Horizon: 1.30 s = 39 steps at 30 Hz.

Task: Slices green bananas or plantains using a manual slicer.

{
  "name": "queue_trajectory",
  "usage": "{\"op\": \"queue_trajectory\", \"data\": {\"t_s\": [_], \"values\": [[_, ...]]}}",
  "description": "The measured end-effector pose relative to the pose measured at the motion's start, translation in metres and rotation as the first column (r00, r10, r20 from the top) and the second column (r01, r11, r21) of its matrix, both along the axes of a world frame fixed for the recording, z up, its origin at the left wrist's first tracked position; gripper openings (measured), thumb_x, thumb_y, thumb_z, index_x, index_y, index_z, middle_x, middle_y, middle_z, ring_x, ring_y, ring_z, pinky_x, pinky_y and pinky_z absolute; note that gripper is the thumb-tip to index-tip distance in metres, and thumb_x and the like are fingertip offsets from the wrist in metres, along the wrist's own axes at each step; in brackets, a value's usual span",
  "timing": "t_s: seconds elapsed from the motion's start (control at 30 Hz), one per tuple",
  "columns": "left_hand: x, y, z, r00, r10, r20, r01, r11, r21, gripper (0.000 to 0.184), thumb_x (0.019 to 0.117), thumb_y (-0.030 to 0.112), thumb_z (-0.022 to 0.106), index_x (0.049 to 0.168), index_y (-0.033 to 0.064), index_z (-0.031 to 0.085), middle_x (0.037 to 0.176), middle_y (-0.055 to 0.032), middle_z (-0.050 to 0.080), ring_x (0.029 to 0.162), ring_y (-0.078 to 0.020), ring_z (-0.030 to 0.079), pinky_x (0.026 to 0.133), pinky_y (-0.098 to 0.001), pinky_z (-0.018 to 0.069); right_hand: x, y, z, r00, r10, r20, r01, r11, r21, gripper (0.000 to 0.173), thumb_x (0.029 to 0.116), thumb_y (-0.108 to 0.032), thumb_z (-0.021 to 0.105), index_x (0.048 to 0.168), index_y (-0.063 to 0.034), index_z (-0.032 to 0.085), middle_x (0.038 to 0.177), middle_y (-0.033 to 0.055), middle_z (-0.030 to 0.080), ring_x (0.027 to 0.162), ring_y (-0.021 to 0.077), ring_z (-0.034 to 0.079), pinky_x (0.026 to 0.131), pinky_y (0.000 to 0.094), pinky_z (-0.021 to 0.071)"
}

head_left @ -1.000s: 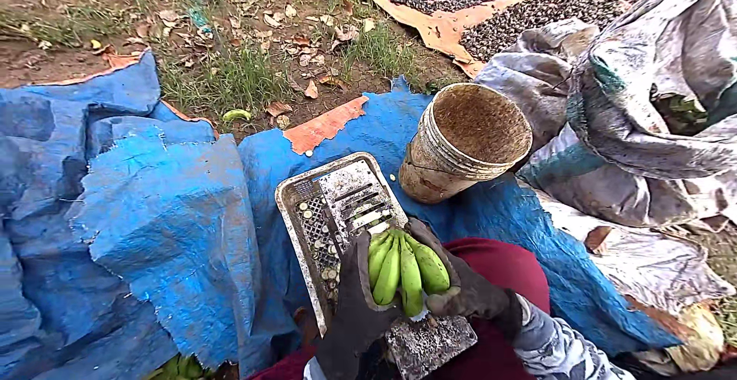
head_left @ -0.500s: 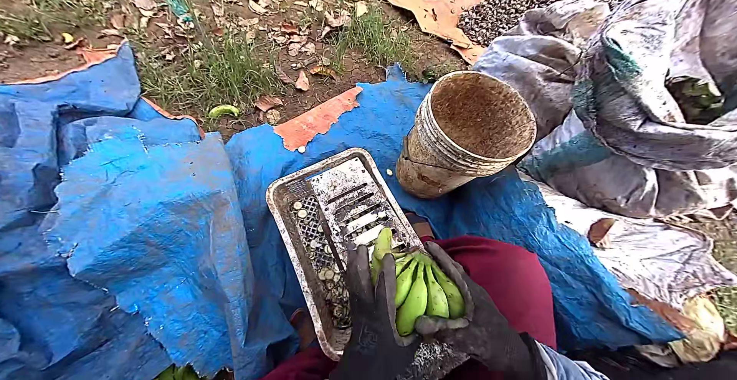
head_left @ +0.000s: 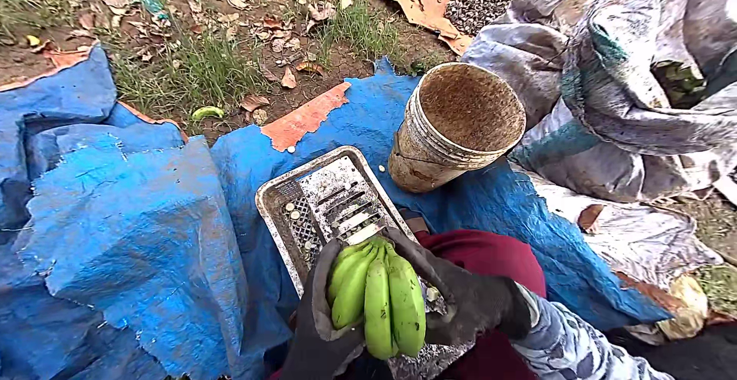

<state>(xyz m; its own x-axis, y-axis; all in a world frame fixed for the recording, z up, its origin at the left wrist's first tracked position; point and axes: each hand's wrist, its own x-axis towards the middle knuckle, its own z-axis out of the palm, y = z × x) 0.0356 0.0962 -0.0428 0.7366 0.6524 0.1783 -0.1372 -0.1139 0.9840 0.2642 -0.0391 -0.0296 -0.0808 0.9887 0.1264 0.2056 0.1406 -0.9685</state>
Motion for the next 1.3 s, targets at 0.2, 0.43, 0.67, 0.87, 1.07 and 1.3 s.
{"op": "queue_trajectory", "data": {"t_s": [0.2,0.43,0.67,0.87,1.07,1.3], "values": [[0.023,-0.056,0.007,0.81,0.501,-0.305,-0.386,0.847,0.365,0.113,0.0725,0.055,0.079,0.149,-0.0146,0.033,0.145,-0.0368,0.045,0.135,-0.0349,0.048,0.114,-0.0436,0.0385,-0.037,-0.023,0.021,0.928,-0.304,-0.218,0.275,0.949,-0.152,0.11,0.0831,-0.042,0.083,0.159,0.0083,0.02,0.159,0.0191,0.04,0.145,0.0142,0.044,0.12,0.0303,0.0395],[0.03,-0.077,-0.018,0.768,0.534,-0.355,-0.254,0.761,0.597,0.111,0.0679,0.055,0.08,0.146,-0.0134,0.041,0.143,-0.0376,0.047,0.133,-0.0487,0.049,0.112,-0.0557,0.0393,-0.035,-0.021,-0.001,0.702,-0.532,0.473,0.559,0.823,0.096,0.109,0.0792,-0.066,0.073,0.156,0.0032,0.037,0.157,0.03,0.039,0.141,0.0331,0.049,0.11,0.0432,0.0486],[0.04,-0.067,-0.023,0.757,0.578,-0.304,-0.238,0.677,0.696,0.109,0.0656,0.049,0.079,0.146,-0.0142,0.04,0.147,-0.0399,0.042,0.138,-0.0565,0.04,0.116,-0.0633,0.0301,-0.047,-0.017,0.002,0.584,-0.487,0.649,0.52,0.839,0.162,0.088,0.0735,-0.031,0.082,0.151,-0.0045,0.05,0.133,0.0213,0.065,0.111,0.0361,0.068,0.087,0.0516,0.0593],[0.043,-0.07,-0.018,0.821,0.488,-0.295,-0.176,0.708,0.684,0.096,0.072,0.048,0.072,0.141,-0.0153,0.047,0.14,-0.0402,0.049,0.132,-0.0597,0.044,0.112,-0.0654,0.0324,-0.06,-0.013,0.009,0.339,-0.496,0.799,0.589,0.774,0.232,0.109,0.0548,-0.025,0.094,0.153,-0.0118,0.048,0.155,0.03,0.043,0.137,0.0508,0.049,0.108,0.068,0.0411],[0.032,-0.057,-0.001,0.854,0.39,-0.344,-0.078,0.75,0.657,0.091,0.066,0.037,0.078,0.142,-0.0063,0.053,0.141,-0.0336,0.052,0.129,-0.0559,0.049,0.107,-0.0679,0.0368,-0.013,-0.007,0.02,0.715,-0.218,0.664,0.409,0.901,-0.144,0.072,0.0848,-0.026,0.076,0.151,-0.0136,0.052,0.142,0.0222,0.058,0.13,0.0394,0.056,0.104,0.0566,0.0474],[0.033,-0.059,0.003,0.85,0.382,-0.362,-0.08,0.773,0.629,0.092,0.0652,0.036,0.08,0.143,-0.0046,0.053,0.14,-0.0326,0.053,0.13,-0.0534,0.048,0.107,-0.067,0.0362,-0.024,-0.001,0.04,0.607,-0.112,0.787,0.438,0.873,-0.213,0.077,0.0873,-0.025,0.075,0.157,-0.0217,0.043,0.163,0.0211,0.036,0.147,0.0423,0.038,0.115,0.0636,0.0315]]}}
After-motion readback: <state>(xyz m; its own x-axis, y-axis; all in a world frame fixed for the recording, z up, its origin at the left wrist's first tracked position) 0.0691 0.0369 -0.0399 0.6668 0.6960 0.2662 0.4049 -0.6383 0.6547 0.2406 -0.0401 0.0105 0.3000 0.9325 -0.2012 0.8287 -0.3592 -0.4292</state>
